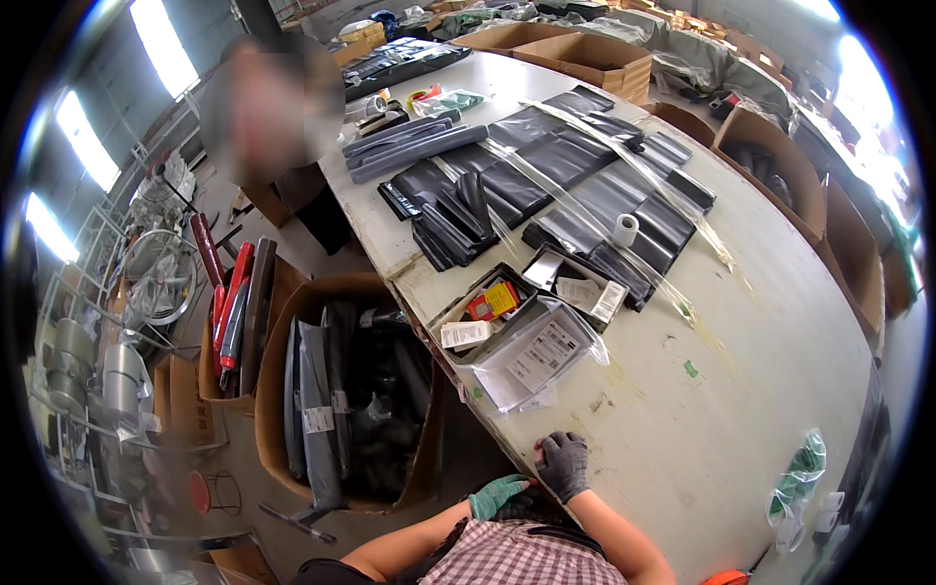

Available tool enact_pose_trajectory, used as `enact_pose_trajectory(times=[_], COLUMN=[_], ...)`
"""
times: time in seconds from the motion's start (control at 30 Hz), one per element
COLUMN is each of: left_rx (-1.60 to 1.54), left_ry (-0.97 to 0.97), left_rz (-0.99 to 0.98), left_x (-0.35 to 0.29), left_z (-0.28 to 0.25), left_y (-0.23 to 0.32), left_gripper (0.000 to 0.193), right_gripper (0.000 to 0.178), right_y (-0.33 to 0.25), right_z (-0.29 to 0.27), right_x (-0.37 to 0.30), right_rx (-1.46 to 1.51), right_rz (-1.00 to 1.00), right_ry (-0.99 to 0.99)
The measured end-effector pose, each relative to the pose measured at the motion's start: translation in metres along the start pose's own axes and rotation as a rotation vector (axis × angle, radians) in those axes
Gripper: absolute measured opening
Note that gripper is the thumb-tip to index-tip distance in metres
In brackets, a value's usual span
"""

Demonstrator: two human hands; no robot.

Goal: The person takes rolled items from a large box, places them into plastic sleeves, seals the sleeves with tape, and applies shipping labels.

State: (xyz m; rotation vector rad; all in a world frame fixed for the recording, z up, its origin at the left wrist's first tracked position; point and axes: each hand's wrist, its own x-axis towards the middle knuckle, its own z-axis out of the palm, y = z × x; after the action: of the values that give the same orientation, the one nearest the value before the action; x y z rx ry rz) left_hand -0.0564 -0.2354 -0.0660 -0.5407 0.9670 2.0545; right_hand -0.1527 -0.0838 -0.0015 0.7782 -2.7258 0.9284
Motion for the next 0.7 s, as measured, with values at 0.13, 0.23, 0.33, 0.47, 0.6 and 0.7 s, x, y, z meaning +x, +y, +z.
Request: enact_pose_trajectory(times=[0.13, 0.23, 0.33, 0.47, 0.6, 0.7], left_rx=[0.171, 0.283, 0.197, 0.272, 0.141, 0.169], left_ry=[-0.052, 0.056, 0.091, 0.143, 0.086, 0.096], left_rz=[0.081, 0.038, 0.091, 0.015, 0.219, 0.235], left_x=[0.005, 0.007, 0.017, 0.017, 0.033, 0.035], left_z=[-0.021, -0.039, -0.058, -0.049, -0.065, -0.065], left_y=[0.018, 0.031, 0.021, 0.041, 0.017, 0.019], left_gripper=[0.028, 0.029, 0.033, 0.032, 0.032, 0.034], right_gripper=[0.009, 0.011, 0.012, 0.045, 0.061, 0.061], right_y=[0.002, 0.001, 0.004, -0.012, -0.033, -0.025], right_z=[0.004, 0.006, 0.010, 0.005, -0.001, 0.010], right_x=[0.000, 0.005, -0.002, -0.010, 0.000, -0.003], right_rx=[0.012, 0.001, -0.031, 0.038, 0.022, -0.044], right_rz=[-0.014, -0.023, -0.064, -0.048, -0.232, -0.289], right_ry=[0.022, -0.023, -0.080, -0.145, -0.326, -0.355])
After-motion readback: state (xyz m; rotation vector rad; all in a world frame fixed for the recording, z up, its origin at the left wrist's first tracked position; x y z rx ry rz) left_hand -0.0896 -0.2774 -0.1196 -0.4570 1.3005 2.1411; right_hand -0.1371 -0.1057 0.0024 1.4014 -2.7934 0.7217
